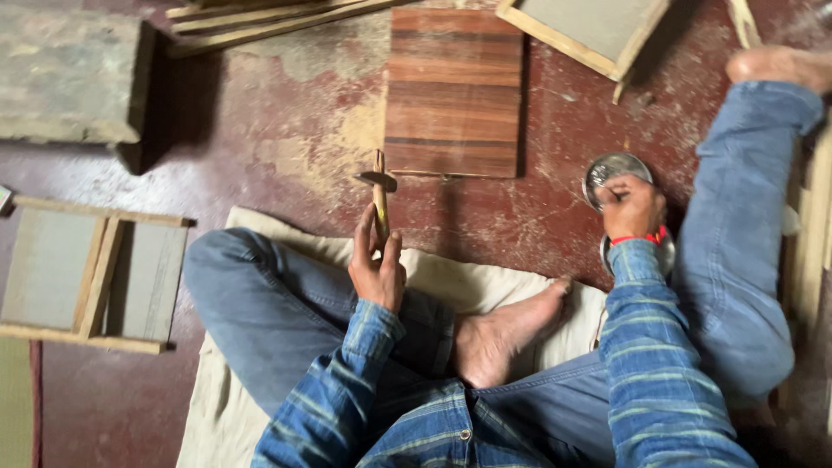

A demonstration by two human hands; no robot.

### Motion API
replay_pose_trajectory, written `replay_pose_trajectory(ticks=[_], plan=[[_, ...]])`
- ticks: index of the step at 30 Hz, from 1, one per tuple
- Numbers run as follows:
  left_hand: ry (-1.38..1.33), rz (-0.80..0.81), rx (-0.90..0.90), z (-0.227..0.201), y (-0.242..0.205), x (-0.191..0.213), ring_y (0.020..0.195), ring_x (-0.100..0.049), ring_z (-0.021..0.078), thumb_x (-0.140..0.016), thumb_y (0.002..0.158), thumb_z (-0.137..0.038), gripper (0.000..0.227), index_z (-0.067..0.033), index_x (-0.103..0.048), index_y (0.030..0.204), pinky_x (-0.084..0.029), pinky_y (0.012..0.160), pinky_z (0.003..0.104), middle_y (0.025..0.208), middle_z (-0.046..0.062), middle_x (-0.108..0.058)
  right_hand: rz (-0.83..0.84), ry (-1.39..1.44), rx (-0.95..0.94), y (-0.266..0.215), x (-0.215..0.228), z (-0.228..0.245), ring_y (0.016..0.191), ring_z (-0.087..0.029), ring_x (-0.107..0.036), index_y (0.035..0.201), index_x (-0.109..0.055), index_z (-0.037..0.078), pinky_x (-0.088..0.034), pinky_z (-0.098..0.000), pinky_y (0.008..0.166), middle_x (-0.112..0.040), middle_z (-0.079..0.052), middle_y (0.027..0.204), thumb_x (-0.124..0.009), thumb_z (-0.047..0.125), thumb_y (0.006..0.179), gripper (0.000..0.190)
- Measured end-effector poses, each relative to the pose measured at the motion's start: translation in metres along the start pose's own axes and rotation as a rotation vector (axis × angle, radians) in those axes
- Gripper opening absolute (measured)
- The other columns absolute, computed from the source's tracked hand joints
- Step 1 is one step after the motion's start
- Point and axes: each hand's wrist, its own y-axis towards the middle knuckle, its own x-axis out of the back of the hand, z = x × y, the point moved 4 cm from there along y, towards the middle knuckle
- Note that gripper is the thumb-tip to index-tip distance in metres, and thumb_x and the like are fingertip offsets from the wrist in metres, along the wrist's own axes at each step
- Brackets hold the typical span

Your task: The person sits on the floor and assembles wooden frames by attaching thin wooden strips to a rectangular board using a hammer and nails. They repeatedly position the strips, hammer nails into place, and adjust the pieces to secure them.

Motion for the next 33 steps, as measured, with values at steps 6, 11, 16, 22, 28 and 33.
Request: replay_pose_trajectory(ticks=[6, 11, 16, 22, 28, 33], plan=[[-0.08, -0.107, 0.12, -0.009, 0.004, 0.012, 0.066, -0.06, 0.01, -0.067, 0.095, -0.01, 0.058, -0.0166, -0.053, 0.151, -0.052, 0.056, 0.026, 0.097, 0.011, -0.074, -0.092, 0.007, -0.041, -0.004, 0.01, 0.009, 0.08, -0.025, -0.075, 0.097, -0.083, 0.011, -0.057, -0.0356, 0.074, -0.077, -0.012, 0.091, -0.086, 0.01, 0.088, 0.009], [-0.313, -0.103, 0.257, -0.012, 0.006, 0.008, 0.045, -0.047, 0.0066, -0.064, 0.095, -0.007, 0.057, -0.0175, -0.05, 0.149, -0.039, 0.036, 0.027, 0.084, 0.006, -0.065, -0.108, 0.131, -0.15, -0.003, 0.014, -0.01, 0.077, -0.022, -0.076, 0.097, -0.08, 0.004, -0.06, -0.0325, 0.075, -0.078, -0.013, 0.09, -0.079, 0.006, 0.087, 0.01], [-0.252, -0.117, 0.275, -0.012, 0.007, 0.01, 0.046, -0.048, 0.0061, -0.065, 0.095, -0.008, 0.056, -0.0182, -0.052, 0.149, -0.04, 0.037, 0.026, 0.079, 0.005, -0.064, -0.178, 0.896, -0.387, 0.003, -0.001, -0.036, 0.079, -0.027, -0.079, 0.091, -0.069, -0.007, -0.069, -0.0366, 0.075, -0.076, -0.02, 0.091, -0.071, -0.002, 0.081, 0.011], [-0.196, -0.114, 0.282, -0.007, 0.009, 0.009, 0.049, -0.05, 0.0055, -0.067, 0.094, -0.01, 0.057, -0.0204, -0.053, 0.149, -0.042, 0.04, 0.026, 0.076, 0.003, -0.063, -0.216, 1.144, -0.481, -0.005, -0.001, -0.012, 0.076, -0.028, -0.074, 0.098, -0.063, -0.005, -0.066, -0.0371, 0.072, -0.073, -0.022, 0.091, -0.066, -0.008, 0.088, 0.01], [-0.119, -0.116, 0.259, -0.001, 0.008, 0.009, 0.057, -0.055, 0.0082, -0.067, 0.094, -0.011, 0.058, -0.0205, -0.053, 0.149, -0.046, 0.047, 0.027, 0.083, 0.006, -0.068, 0.211, 1.138, -0.397, -0.03, -0.026, 0.081, 0.104, -0.022, -0.074, 0.12, -0.065, -0.001, -0.064, -0.0309, 0.092, -0.073, -0.014, 0.113, -0.064, 0.007, 0.102, 0.019], [-0.025, -0.111, 0.254, 0.004, 0.012, 0.011, 0.066, -0.064, 0.0107, -0.068, 0.093, -0.014, 0.058, -0.0204, -0.052, 0.149, -0.053, 0.054, 0.028, 0.094, 0.011, -0.074, 0.419, 1.106, -0.357, -0.041, -0.052, 0.141, 0.102, -0.023, -0.072, 0.122, -0.065, -0.001, -0.063, -0.0334, 0.09, -0.072, -0.017, 0.115, -0.062, 0.007, 0.102, 0.022]])
